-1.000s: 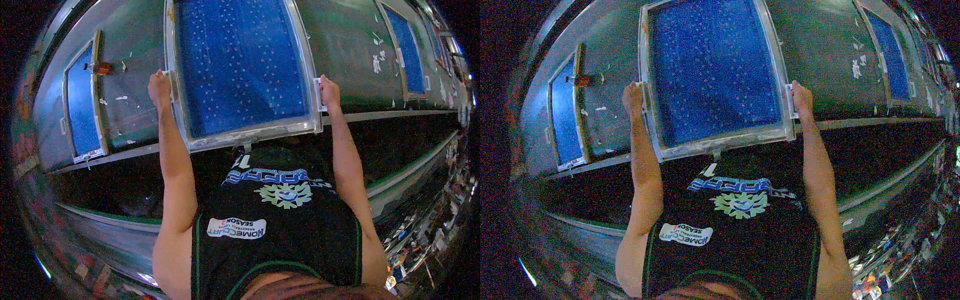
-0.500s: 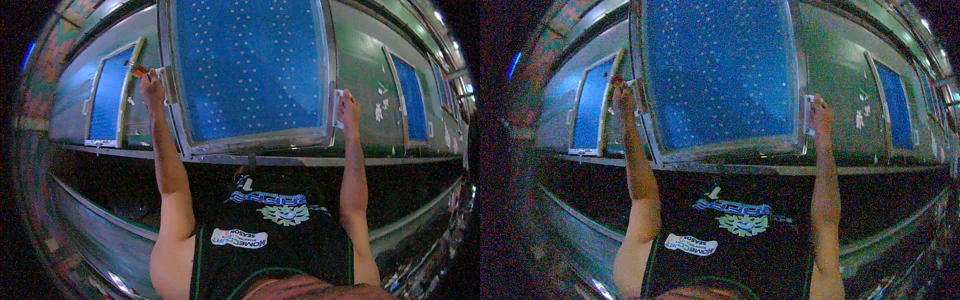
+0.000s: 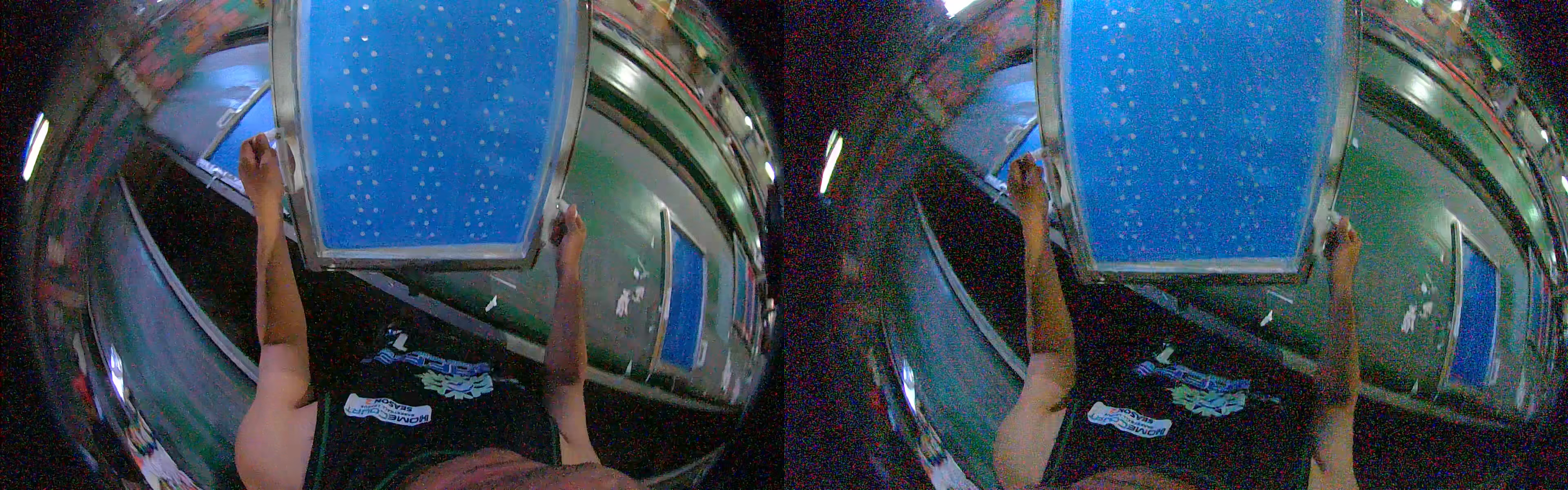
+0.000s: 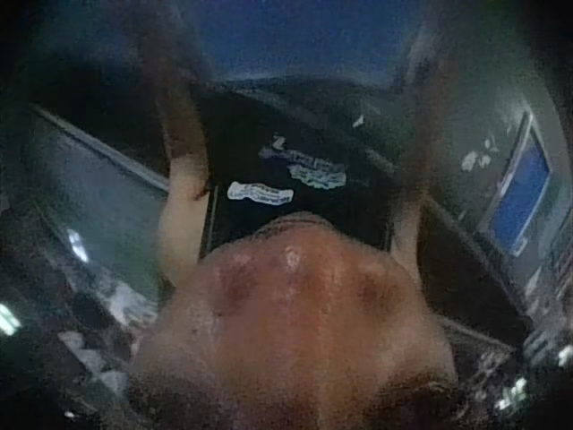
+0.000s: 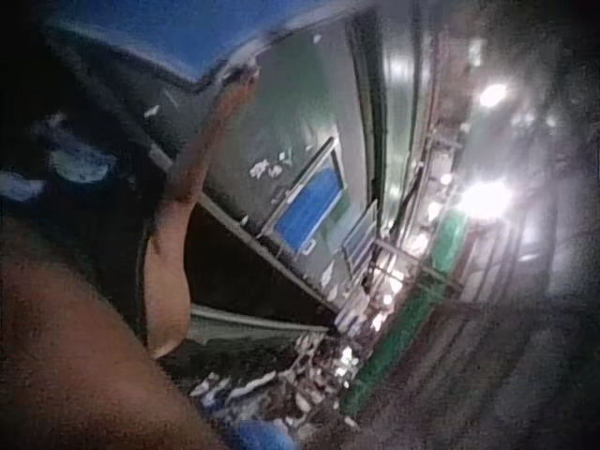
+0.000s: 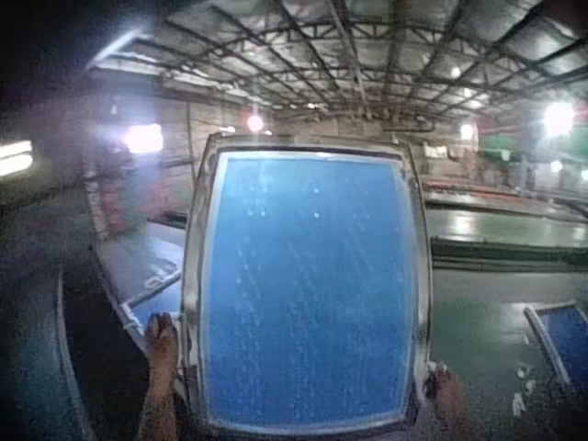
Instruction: The person removes white plastic clips from a blue perforated panel and then assembles them with small black components on a green rotating drum. The person handles the clips one at a time, inserting the black pieces into the clips.
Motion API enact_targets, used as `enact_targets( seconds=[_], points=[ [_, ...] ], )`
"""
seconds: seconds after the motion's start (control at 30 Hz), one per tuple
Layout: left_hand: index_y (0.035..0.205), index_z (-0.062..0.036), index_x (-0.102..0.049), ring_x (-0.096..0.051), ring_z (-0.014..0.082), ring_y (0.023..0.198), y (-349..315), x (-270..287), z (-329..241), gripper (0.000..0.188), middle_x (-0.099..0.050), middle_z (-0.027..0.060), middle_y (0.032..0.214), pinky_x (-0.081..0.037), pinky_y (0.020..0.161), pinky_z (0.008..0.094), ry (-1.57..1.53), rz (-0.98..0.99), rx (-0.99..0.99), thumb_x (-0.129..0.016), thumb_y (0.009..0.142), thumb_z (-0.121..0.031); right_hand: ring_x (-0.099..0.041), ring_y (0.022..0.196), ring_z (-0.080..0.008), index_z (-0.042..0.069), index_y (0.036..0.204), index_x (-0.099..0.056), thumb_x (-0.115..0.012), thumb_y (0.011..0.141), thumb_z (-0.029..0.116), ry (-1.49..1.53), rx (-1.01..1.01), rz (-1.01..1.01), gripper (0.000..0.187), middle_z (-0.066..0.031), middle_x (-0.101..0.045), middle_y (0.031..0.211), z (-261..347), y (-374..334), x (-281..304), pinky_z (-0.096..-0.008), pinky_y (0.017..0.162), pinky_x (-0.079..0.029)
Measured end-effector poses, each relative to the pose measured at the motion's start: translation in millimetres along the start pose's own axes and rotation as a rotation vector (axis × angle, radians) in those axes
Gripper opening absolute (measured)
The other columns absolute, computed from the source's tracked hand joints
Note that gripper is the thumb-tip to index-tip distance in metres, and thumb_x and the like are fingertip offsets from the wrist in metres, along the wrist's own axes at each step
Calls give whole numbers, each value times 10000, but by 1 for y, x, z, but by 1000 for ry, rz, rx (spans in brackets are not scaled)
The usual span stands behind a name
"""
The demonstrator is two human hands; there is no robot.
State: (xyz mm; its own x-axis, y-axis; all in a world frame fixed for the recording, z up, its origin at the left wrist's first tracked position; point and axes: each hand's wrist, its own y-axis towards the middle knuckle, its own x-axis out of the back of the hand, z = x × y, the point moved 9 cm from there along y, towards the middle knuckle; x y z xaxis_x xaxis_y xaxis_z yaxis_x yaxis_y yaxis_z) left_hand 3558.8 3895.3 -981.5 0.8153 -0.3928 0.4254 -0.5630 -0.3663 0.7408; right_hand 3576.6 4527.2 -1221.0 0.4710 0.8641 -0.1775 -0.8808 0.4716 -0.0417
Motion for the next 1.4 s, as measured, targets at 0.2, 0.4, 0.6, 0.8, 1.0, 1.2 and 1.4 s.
enact_targets(
  seconds=[0.2, 0.4, 0.6, 0.8, 1.0, 1.2, 1.4],
  points=[
    [917, 10, -572, -512, 166, 709, 12, 48, 3, 209, -580, 70, 784, -425, 672, 324, -61, -90, 104, -580, 995, -184, -330, 451, -47, 176, 752, -528, -551, 1026, 460, 140, -33, 210, 396, 75, -401, 576, 12, 23, -58, -248, 415, -218],
    [913, -30, -587, -453, 97, 692, 18, 78, -8, 220, -524, -6, 763, -385, 629, 277, -159, -145, 147, -543, 1028, -212, -295, 432, -52, 187, 707, -457, -505, 1053, 429, 170, 60, 270, 425, 70, -360, 556, 34, 38, -86, -258, 408, -203],
    [944, -49, -609, -454, 84, 681, 8, 82, -1, 244, -523, -24, 781, -378, 595, 262, -239, -162, 187, -524, 1057, -248, -282, 425, -46, 187, 700, -442, -510, 1051, 422, 195, 77, 291, 428, 73, -349, 551, 28, 39, -90, -262, 408, -193],
    [961, -58, -600, -435, 55, 641, -11, 78, 17, 211, -509, -36, 750, -359, 570, 239, -358, -176, 325, -519, 1050, -232, -315, 449, -38, 169, 751, -496, -533, 1044, 384, 221, 64, 297, 365, 78, -389, 574, 10, 36, -81, -250, 419, -227],
    [968, -61, -597, -440, 45, 653, -21, 65, 15, 209, -512, -40, 760, -364, 574, 228, -540, -189, 336, -546, 1047, -247, -293, 458, -51, 167, 737, -474, -530, 1036, 425, 211, 127, 239, 399, 72, -370, 575, 16, 38, -60, -263, 437, -199],
    [975, -58, -595, -479, 58, 684, -16, 57, 15, 228, -521, -34, 782, -396, 593, 235, -476, -177, 306, -578, 1038, -277, -579, 673, -90, 46, 1027, -651, -600, 1023, 279, 309, 31, 303, 239, -25, -670, 854, 5, 46, -45, -241, 566, -434],
    [973, -38, -601, -502, 79, 698, -11, 44, 16, 239, -544, -9, 786, -422, 614, 248, -498, -216, 217, -560, 1045, -262, -538, 665, -105, 60, 993, -635, -581, 1027, 330, 160, 103, 249, 278, -13, -612, 827, 17, 37, -36, -258, 584, -416]
  ],
)
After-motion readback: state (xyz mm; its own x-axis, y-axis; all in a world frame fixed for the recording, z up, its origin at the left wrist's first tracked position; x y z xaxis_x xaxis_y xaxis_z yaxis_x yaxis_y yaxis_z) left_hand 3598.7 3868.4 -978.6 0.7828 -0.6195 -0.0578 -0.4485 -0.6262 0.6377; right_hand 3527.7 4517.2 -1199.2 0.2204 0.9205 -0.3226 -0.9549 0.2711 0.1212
